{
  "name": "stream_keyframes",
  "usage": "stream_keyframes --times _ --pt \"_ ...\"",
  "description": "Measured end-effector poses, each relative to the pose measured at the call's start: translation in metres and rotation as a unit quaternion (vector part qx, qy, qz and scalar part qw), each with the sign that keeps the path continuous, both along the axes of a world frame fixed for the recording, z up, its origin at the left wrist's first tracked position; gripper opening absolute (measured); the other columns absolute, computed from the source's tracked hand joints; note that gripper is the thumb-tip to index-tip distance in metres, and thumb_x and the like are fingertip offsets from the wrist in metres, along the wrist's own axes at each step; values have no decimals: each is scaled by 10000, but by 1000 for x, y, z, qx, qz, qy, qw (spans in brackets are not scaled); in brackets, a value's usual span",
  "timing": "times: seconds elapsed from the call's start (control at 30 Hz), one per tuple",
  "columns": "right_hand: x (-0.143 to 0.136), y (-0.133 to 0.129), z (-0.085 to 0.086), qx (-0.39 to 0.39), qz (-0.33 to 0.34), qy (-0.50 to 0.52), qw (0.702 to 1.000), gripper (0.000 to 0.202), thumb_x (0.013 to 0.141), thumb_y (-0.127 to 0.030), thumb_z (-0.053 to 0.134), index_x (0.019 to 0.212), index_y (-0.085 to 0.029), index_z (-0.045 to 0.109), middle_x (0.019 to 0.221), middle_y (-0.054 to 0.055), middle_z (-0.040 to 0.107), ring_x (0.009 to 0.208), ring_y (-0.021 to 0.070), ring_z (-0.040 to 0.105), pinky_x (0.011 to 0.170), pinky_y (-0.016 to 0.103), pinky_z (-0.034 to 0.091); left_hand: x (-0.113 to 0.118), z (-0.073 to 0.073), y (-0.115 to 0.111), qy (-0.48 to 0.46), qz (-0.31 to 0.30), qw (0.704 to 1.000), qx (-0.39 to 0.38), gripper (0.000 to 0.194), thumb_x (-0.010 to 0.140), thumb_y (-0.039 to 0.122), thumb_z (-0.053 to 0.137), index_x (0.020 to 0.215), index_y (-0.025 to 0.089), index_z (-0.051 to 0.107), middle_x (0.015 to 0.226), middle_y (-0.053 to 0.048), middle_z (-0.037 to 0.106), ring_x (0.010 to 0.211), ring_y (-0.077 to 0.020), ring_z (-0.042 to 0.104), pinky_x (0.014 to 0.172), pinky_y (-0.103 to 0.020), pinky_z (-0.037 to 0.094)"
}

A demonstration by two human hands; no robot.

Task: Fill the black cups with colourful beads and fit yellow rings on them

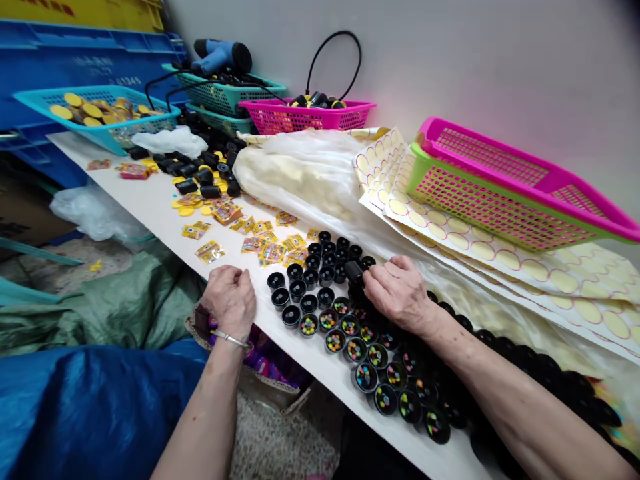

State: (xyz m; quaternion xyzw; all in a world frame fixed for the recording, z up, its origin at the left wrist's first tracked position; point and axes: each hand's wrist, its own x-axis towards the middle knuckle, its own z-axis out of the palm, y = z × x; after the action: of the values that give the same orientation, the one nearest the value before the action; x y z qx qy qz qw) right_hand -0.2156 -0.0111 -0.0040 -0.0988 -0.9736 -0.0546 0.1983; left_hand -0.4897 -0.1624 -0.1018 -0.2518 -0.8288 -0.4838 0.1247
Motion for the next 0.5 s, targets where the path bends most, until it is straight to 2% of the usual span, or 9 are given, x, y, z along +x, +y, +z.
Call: stream_keyframes --times 0.13,0.2,0.3,0.4,0.5 --pt "7 -2 -5 31 1 -33 999 338 935 -161 288 914 -207 622 752 70 582 696 178 462 690 366 308 1 2 1 10 23 1000 -8 132 679 294 536 601 192 509 707 -22 519 747 -180 507 761 -320 429" --pt "10 -4 -8 27 0 -37 999 343 937 -166 285 935 -205 626 815 85 604 718 184 474 690 370 313 0 0 1 -3 11 1000 -1 103 662 268 542 603 193 504 704 -21 516 747 -180 509 756 -315 437" --pt "13 -6 -12 1 -8 -37 999 350 941 -186 279 951 -207 629 919 102 622 746 189 495 694 376 321 -6 -8 0 -21 -15 1000 14 51 639 227 545 627 193 510 727 -26 525 765 -179 514 749 -300 445" --pt "14 -7 -13 -16 -25 -35 999 358 943 -202 272 952 -216 629 948 105 630 744 189 510 679 376 321 -12 -16 -2 -4 -15 1000 23 56 658 232 545 637 191 513 737 -30 528 777 -178 514 752 -295 440" --pt "14 -9 -12 26 -32 -38 998 352 939 -195 283 938 -211 635 938 102 638 717 183 515 653 367 304 -11 -18 -2 23 -19 999 27 74 670 246 546 635 186 521 718 -26 524 754 -172 509 738 -297 428"
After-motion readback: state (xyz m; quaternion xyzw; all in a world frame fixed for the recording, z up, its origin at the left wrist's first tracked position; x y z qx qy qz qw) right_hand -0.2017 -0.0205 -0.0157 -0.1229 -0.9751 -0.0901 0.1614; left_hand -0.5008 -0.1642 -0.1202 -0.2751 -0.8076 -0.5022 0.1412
